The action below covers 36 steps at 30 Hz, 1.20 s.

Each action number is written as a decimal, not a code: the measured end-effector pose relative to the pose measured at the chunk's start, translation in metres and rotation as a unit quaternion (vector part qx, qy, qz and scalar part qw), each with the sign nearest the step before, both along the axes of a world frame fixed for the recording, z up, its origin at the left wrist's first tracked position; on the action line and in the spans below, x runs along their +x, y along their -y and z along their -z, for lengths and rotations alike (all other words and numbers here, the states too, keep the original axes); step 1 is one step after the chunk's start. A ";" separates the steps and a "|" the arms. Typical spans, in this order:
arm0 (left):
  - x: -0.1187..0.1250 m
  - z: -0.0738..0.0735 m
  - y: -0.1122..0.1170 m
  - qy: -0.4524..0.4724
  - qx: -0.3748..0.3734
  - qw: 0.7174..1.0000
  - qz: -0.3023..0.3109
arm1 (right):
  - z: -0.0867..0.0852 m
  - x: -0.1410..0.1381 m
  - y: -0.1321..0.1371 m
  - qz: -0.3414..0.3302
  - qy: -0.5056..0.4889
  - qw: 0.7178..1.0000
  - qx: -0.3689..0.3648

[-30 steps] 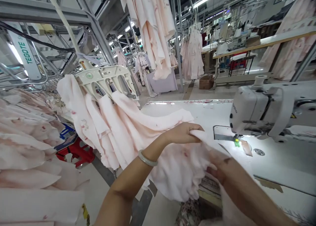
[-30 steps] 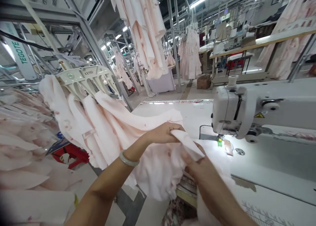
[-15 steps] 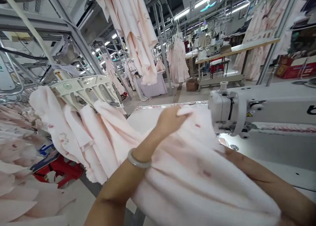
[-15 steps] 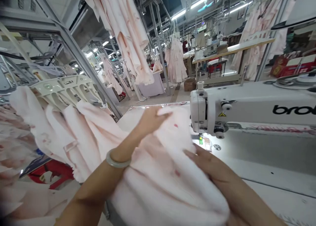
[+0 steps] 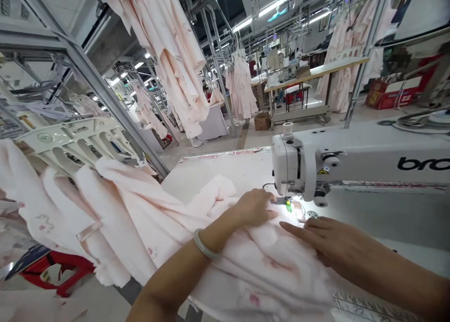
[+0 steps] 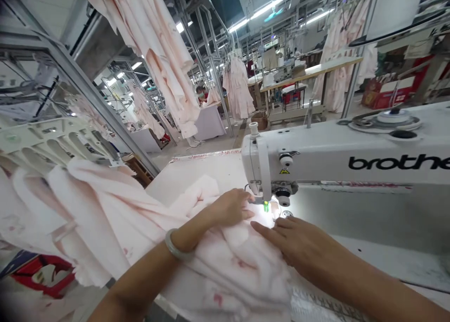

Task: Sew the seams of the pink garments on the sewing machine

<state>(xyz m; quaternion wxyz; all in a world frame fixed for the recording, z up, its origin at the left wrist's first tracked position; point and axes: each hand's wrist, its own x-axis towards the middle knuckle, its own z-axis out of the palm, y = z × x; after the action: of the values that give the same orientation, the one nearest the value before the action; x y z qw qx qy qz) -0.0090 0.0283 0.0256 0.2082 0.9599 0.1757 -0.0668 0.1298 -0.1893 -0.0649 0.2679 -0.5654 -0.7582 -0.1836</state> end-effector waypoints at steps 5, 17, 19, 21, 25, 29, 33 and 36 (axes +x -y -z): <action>0.002 0.005 -0.005 0.025 -0.029 0.999 -0.029 | -0.006 0.009 -0.020 -0.067 0.049 0.996 0.019; 0.018 0.017 0.006 0.055 -0.124 0.990 -0.040 | 0.003 0.015 -0.015 -0.081 -0.030 0.996 -0.031; 0.010 0.018 0.008 0.046 -0.141 0.987 -0.055 | 0.001 0.007 -0.011 -0.096 -0.027 0.994 -0.038; 0.002 0.019 0.011 0.043 -0.150 0.985 -0.072 | 0.000 0.000 -0.007 -0.102 -0.008 0.995 -0.019; -0.004 0.022 0.016 0.057 -0.131 0.987 -0.071 | -0.004 -0.004 -0.003 -0.091 0.012 0.996 0.009; 0.000 0.025 0.018 0.049 -0.116 0.990 -0.069 | 0.000 0.005 -0.001 -0.068 0.011 0.997 0.036; 0.003 0.026 0.021 0.047 -0.109 0.989 -0.090 | 0.011 0.015 0.002 -0.057 -0.011 0.997 0.041; 0.005 0.026 0.022 0.039 -0.099 0.989 -0.099 | 0.011 0.019 0.001 -0.055 -0.031 0.997 0.042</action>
<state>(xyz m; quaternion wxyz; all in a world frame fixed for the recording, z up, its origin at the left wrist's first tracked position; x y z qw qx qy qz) -0.0042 0.0058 -0.0007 0.3141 0.9143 0.2545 -0.0256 0.1484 -0.1902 -0.0762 0.3248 -0.5168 -0.7708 -0.1823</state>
